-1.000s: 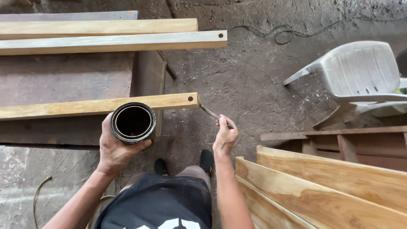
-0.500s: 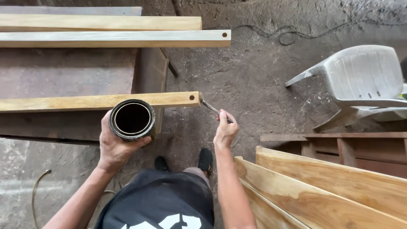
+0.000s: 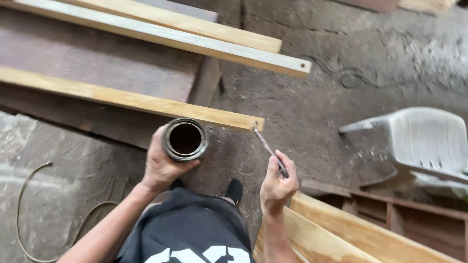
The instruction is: Apply stain to several long wooden boards using a brush and a container of stain.
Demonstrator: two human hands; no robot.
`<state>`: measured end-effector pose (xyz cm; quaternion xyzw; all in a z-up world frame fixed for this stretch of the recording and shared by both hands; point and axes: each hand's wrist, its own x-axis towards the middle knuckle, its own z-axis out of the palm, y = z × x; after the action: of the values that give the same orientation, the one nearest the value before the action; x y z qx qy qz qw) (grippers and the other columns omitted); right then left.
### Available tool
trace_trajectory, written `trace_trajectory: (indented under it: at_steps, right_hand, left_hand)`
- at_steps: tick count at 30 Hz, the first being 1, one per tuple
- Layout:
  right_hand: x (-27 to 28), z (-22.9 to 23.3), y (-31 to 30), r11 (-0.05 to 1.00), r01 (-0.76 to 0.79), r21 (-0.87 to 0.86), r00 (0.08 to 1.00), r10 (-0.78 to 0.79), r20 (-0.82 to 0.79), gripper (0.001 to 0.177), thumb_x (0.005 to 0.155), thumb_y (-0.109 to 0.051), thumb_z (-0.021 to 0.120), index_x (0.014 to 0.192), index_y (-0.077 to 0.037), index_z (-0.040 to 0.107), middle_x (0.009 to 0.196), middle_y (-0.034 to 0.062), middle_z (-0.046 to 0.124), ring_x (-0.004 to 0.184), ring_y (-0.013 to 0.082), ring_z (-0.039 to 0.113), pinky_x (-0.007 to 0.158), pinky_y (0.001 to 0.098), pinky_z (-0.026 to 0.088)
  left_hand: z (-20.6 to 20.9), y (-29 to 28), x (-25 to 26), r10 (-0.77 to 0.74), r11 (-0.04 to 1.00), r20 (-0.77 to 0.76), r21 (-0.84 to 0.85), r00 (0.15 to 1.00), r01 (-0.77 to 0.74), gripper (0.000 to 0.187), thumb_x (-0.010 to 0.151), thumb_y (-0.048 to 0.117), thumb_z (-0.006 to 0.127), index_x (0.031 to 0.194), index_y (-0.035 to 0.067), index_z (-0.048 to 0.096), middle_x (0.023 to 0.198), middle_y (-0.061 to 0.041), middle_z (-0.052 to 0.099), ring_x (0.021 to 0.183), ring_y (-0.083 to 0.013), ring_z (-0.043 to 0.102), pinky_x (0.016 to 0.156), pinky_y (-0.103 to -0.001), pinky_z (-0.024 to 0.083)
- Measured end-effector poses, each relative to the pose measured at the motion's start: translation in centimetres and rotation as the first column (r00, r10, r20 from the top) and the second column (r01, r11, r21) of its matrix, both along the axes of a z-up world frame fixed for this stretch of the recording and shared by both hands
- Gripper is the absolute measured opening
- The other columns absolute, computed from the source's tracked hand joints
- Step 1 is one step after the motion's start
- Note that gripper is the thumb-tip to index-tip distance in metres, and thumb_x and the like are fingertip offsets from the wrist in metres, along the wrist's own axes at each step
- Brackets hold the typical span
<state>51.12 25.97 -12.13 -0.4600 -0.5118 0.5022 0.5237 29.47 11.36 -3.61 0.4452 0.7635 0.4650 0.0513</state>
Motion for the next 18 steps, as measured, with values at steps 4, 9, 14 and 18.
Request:
trace_trajectory:
  at_steps: [4,9,14,18]
  right_hand:
    - [-3.2,7.0,-2.1,0.914,-0.277,0.297,0.961,0.257,0.107,0.017,0.091,-0.008,0.077,0.104,-0.002,0.068,0.089,0.0045,0.069,0.081,0.0124,0.062,0.075,0.0275,0.052]
    - [-11.0,10.2,-6.3,0.624,-0.547,0.558,0.835,0.450,0.315,0.016,0.087,-0.010,0.081,0.096,-0.006,0.069,0.089,0.0046,0.070,0.086,0.0189,0.064,0.086,0.0344,0.048]
    - [-18.5,9.7,-10.9,0.416,-0.716,0.561,0.697,0.474,0.538,0.022,0.085,-0.023,0.080,0.098,-0.007,0.073,0.093,0.0054,0.072,0.091,0.0238,0.065,0.092,0.0392,0.045]
    - [-23.5,4.1,-8.5,0.474,-0.772,0.423,0.622,0.428,0.656,0.061,0.087,-0.060,0.068,0.119,-0.009,0.071,0.108,0.0067,0.071,0.107,0.0223,0.064,0.100,0.0396,0.044]
  left_hand:
    - [-1.8,-2.5,-1.9,-0.026,0.995,0.019,0.094,0.999,0.024,0.102,0.066,0.028,0.097,0.147,0.001,0.040,0.138,-0.015,0.056,0.130,-0.0280,0.057,0.112,-0.040,0.048]
    - [-2.8,-6.9,-5.5,0.058,0.995,-0.094,0.090,0.994,-0.050,0.107,0.060,0.029,0.097,0.144,-0.001,0.039,0.136,-0.020,0.052,0.129,-0.0365,0.054,0.111,-0.045,0.046]
    - [-3.1,-12.9,-10.2,0.170,0.979,-0.103,0.128,0.980,-0.156,0.107,0.056,0.028,0.096,0.142,-0.001,0.041,0.136,-0.022,0.054,0.128,-0.0419,0.054,0.109,-0.048,0.046]
    - [-2.8,-18.7,-15.2,0.232,0.963,-0.161,0.176,0.959,-0.203,0.104,0.062,0.029,0.097,0.143,-0.002,0.041,0.136,-0.022,0.053,0.129,-0.0423,0.054,0.111,-0.049,0.047]
